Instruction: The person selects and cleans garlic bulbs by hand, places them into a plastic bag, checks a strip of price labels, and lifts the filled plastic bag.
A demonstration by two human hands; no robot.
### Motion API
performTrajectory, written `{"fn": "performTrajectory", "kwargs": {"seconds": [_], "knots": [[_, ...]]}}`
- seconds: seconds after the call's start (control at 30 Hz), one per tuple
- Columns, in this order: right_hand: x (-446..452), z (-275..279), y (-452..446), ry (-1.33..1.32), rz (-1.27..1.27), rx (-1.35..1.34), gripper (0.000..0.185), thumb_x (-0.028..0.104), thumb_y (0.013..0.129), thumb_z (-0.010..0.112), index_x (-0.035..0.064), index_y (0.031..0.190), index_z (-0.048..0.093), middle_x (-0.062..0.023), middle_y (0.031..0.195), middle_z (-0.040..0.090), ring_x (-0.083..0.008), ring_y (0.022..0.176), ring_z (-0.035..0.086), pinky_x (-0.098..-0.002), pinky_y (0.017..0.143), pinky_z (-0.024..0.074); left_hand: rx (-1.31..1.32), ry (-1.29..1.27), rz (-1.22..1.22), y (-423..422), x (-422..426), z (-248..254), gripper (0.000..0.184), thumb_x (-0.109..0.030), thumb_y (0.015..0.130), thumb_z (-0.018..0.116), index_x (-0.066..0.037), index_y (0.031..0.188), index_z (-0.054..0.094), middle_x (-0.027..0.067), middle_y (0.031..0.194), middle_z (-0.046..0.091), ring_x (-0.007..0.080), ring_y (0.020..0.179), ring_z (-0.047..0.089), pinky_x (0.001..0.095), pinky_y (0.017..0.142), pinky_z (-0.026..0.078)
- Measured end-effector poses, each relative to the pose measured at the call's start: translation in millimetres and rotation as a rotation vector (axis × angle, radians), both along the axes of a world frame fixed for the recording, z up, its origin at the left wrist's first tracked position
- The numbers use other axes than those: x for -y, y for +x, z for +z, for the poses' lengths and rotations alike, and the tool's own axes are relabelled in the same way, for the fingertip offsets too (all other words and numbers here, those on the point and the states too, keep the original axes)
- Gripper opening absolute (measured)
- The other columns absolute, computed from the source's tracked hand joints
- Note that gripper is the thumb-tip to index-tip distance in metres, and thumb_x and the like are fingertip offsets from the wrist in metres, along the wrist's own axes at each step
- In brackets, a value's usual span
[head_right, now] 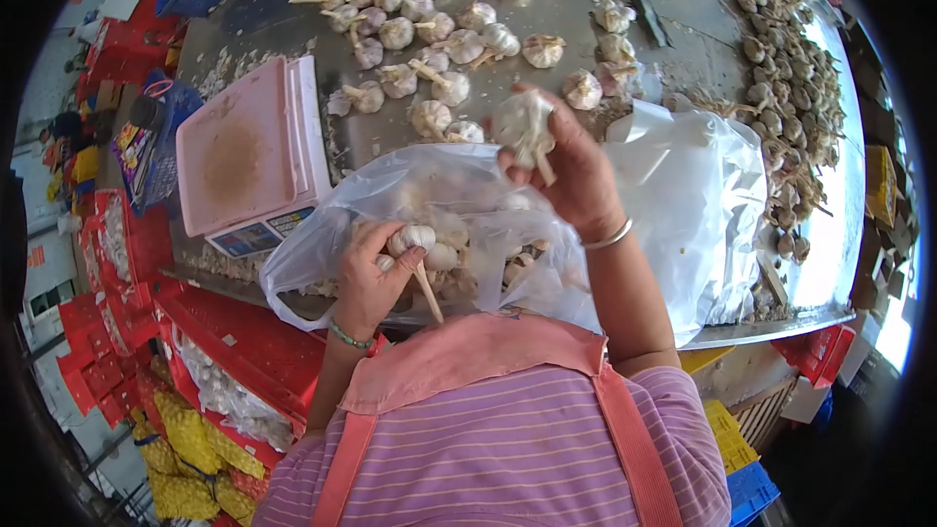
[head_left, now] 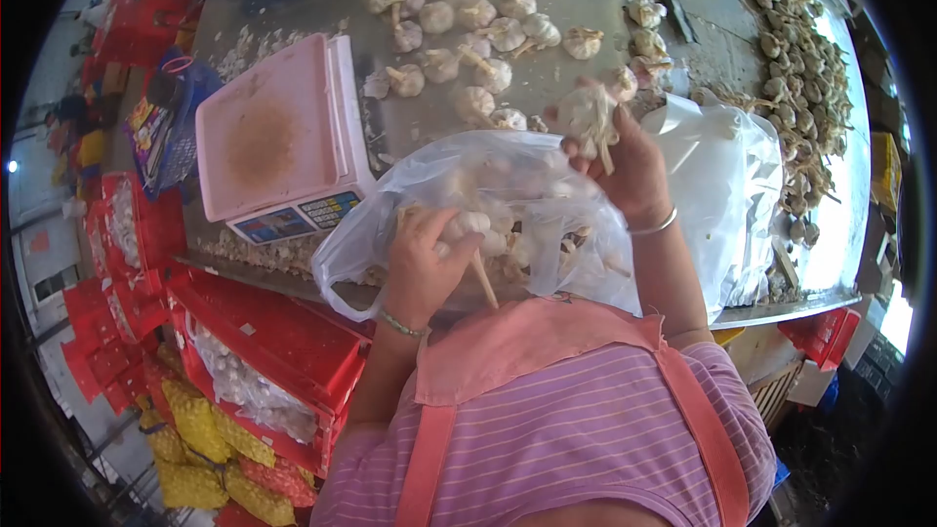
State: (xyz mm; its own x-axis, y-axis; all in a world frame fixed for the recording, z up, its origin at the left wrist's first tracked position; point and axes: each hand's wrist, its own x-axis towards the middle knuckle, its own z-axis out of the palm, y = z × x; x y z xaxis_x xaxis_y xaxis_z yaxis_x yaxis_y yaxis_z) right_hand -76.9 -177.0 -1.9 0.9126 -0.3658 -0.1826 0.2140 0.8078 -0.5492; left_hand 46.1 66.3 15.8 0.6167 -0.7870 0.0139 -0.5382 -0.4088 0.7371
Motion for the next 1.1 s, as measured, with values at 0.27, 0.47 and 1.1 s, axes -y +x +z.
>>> {"fn": "performTrajectory", "kwargs": {"seconds": [0.27,0.47,1.1], "knots": [[-59.0,8.9,-4.6,0.643,0.201,0.109,0.060,0.042,0.091,0.049,0.0078,0.138,0.031,-0.0278,0.125,0.046,-0.0235,0.079,0.058,-0.0277,0.062,0.0470,-0.045,0.023,-0.147,-19.3,12.4,-24.1,0.030,-0.023,0.077,0.068,-0.005,0.099,0.058,0.0141,0.087,0.058,0.0335,0.082,0.057,0.0402,0.070,0.046],[-66.9,-7.6,-9.0,0.621,0.228,0.087,0.058,0.046,0.094,0.040,0.0014,0.131,0.040,-0.0221,0.115,0.056,-0.0201,0.079,0.057,-0.0294,0.068,0.0453,0.179,-0.063,-0.035,-25.3,7.0,-33.8,0.035,-0.021,0.074,0.071,-0.005,0.102,0.057,0.0142,0.094,0.056,0.0341,0.087,0.054,0.0430,0.075,0.044],[-83.3,11.5,-7.6,-0.189,0.178,-0.091,0.048,0.029,0.095,0.048,0.0067,0.136,0.036,-0.0040,0.118,0.053,-0.0145,0.103,0.054,-0.0284,0.085,0.0459,-0.215,-0.306,-0.036,-24.0,41.3,19.6,0.033,-0.009,0.084,0.055,0.003,0.115,0.053,0.0140,0.104,0.055,0.0244,0.095,0.055,0.0337,0.082,0.044]]}}
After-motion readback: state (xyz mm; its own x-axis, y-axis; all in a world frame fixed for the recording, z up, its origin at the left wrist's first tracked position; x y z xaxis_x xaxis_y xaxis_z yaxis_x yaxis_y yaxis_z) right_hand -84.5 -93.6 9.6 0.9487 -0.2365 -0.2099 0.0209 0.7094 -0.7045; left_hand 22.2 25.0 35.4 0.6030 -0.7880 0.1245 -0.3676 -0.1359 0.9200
